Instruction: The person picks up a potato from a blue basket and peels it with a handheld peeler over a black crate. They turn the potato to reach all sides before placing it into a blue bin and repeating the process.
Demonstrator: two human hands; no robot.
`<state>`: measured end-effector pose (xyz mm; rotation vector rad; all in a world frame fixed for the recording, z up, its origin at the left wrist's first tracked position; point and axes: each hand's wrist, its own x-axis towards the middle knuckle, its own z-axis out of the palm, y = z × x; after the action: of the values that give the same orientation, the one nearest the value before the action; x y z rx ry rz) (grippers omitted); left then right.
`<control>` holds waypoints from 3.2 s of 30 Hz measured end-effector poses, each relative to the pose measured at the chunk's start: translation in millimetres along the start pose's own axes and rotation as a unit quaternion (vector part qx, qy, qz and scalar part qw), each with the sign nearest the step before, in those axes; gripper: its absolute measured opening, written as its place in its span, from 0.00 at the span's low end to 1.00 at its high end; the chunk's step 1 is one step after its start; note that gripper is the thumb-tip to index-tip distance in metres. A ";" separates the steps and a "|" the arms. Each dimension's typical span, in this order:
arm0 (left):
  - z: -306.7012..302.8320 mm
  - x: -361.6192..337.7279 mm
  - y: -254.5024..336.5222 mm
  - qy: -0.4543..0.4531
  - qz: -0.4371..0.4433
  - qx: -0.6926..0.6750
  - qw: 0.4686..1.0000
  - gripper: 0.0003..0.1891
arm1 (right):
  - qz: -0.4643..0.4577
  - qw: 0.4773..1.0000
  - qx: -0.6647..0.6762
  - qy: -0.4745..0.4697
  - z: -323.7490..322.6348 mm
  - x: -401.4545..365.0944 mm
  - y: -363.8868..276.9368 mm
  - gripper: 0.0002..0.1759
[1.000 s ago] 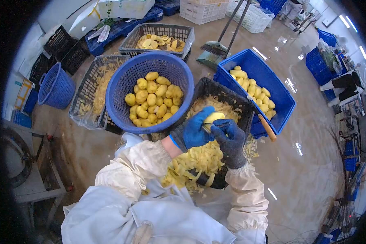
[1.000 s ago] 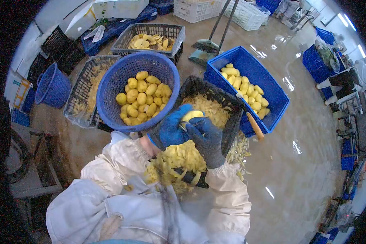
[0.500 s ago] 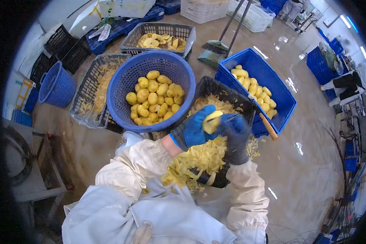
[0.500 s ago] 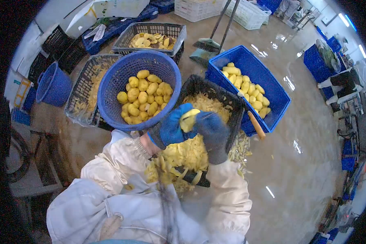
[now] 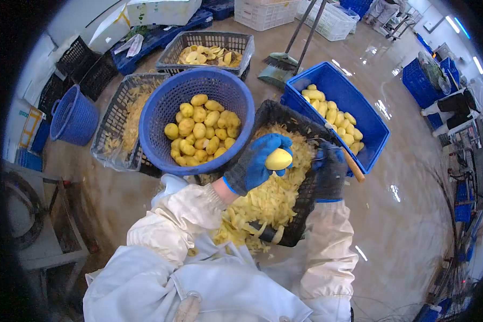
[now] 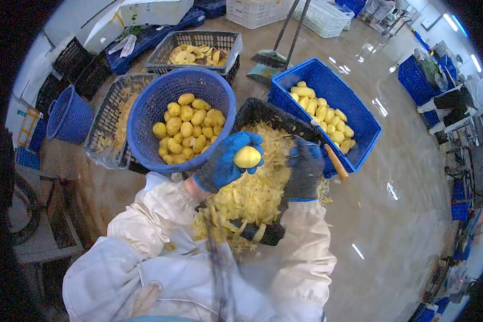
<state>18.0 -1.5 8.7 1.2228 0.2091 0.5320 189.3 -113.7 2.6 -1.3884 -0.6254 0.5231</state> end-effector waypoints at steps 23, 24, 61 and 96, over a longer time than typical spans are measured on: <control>-6.5 6.4 -29.2 -0.033 -0.176 -0.427 0.886 0.21 | 0.042 0.997 0.040 -0.054 33.0 -28.6 -22.9 0.09; -4.2 1.3 -14.3 -0.053 -0.147 -0.265 0.952 0.21 | 0.043 0.997 0.039 -0.055 17.7 -14.2 -13.2 0.09; -11.1 15.8 -21.8 0.022 -0.187 -0.475 0.860 0.22 | 0.058 0.995 0.077 0.018 27.0 -15.5 -20.9 0.05; -5.7 17.8 -32.0 0.114 -0.168 -0.515 0.833 0.15 | -0.045 0.995 -0.049 -0.077 43.4 -28.7 -8.7 0.05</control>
<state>39.7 4.4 -20.8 0.0499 0.2786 0.3797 138.5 -102.3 11.5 -1.4134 -0.8440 0.5375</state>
